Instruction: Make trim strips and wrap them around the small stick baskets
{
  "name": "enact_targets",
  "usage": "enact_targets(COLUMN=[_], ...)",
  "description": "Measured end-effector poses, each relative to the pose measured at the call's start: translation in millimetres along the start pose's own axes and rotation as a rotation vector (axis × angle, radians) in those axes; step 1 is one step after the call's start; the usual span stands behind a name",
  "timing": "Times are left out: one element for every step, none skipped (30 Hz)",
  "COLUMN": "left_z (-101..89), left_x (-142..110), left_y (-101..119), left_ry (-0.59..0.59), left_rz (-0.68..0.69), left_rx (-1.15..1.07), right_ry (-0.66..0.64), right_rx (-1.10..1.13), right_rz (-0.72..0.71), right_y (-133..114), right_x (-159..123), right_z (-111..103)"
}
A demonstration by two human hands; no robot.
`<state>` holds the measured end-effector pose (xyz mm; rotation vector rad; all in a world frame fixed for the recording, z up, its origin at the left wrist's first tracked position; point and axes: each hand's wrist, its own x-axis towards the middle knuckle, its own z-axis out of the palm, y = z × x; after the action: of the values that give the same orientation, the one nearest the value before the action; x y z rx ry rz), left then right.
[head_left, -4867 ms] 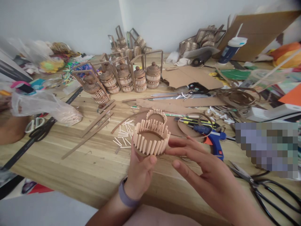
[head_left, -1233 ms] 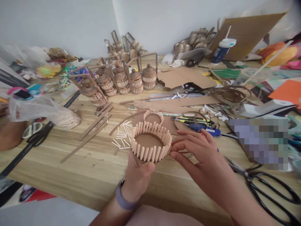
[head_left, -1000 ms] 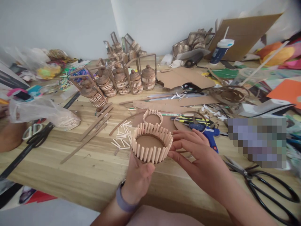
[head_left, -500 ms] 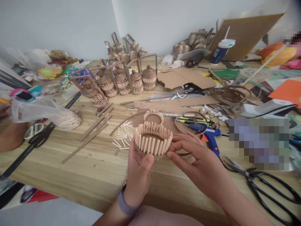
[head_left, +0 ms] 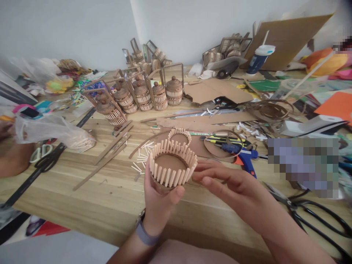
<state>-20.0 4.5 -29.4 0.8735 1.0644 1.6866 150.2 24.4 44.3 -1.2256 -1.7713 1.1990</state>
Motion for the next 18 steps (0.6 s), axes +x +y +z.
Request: enact_targets(left_z=[-1.1,-2.0,-2.5,-2.8,-2.6,-2.1,-1.3,-0.2,1.3,2.8,4.4,5.9,7.1,7.9,8.3,8.2,7.7,6.8], left_x=[0.6,0.9,0.9,0.8,0.9,1.1,1.8,2.8,4.2,5.7,7.2,8.5,9.4,9.9,9.9,9.6,9.2,8.6], left_y=[-0.2,-0.5,-0.5,-0.3,0.3,1.4,3.0,5.0,7.3,9.7,11.9,13.8,15.3,16.3,16.8,16.9,16.7,16.1], left_ry=[0.014,0.019,0.02,0.019,0.013,0.005,-0.003,-0.01,-0.016,-0.022,-0.024,-0.026,-0.029,-0.03,-0.029,-0.025,-0.019,-0.014], left_rz=[0.022,0.034,0.04,0.041,0.039,0.028,0.008,-0.014,-0.036,-0.055,-0.07,-0.08,-0.088,-0.102,-0.117,-0.136,-0.155,-0.173], left_rx=[0.029,0.051,0.063,0.065,0.057,0.041,0.017,-0.012,-0.042,-0.067,-0.086,-0.099,-0.109,-0.119,-0.131,-0.144,-0.157,-0.17], right_ry=[-0.018,-0.023,-0.02,-0.009,0.005,0.024,0.055,0.092,0.129,0.164,0.189,0.202,0.205,0.201,0.197,0.192,0.186,0.177], right_rx=[0.043,0.063,0.062,0.045,0.014,-0.032,-0.091,-0.156,-0.219,-0.271,-0.306,-0.327,-0.336,-0.341,-0.343,-0.343,-0.339,-0.334], right_rz=[0.014,0.019,0.019,0.009,-0.008,-0.022,-0.034,-0.044,-0.053,-0.062,-0.071,-0.084,-0.097,-0.105,-0.109,-0.11,-0.106,-0.101], right_y=[-0.5,-1.0,-1.4,-1.6,-1.6,-1.1,-0.3,0.8,2.1,3.4,4.7,5.6,6.2,6.5,6.5,6.4,6.3,6.2], right_x=[0.5,0.7,0.6,0.2,-0.6,-1.4,-2.3,-3.0,-3.3,-3.4,-3.1,-2.7,-2.1,-1.6,-1.3,-1.1,-1.0,-1.0], right_z=[-1.6,-2.9,-4.0,-4.8,-5.5,-6.3,-7.2,-8.1,-9.1,-10.0,-10.8,-11.3,-11.5,-11.5,-11.3,-10.9,-10.5,-10.1])
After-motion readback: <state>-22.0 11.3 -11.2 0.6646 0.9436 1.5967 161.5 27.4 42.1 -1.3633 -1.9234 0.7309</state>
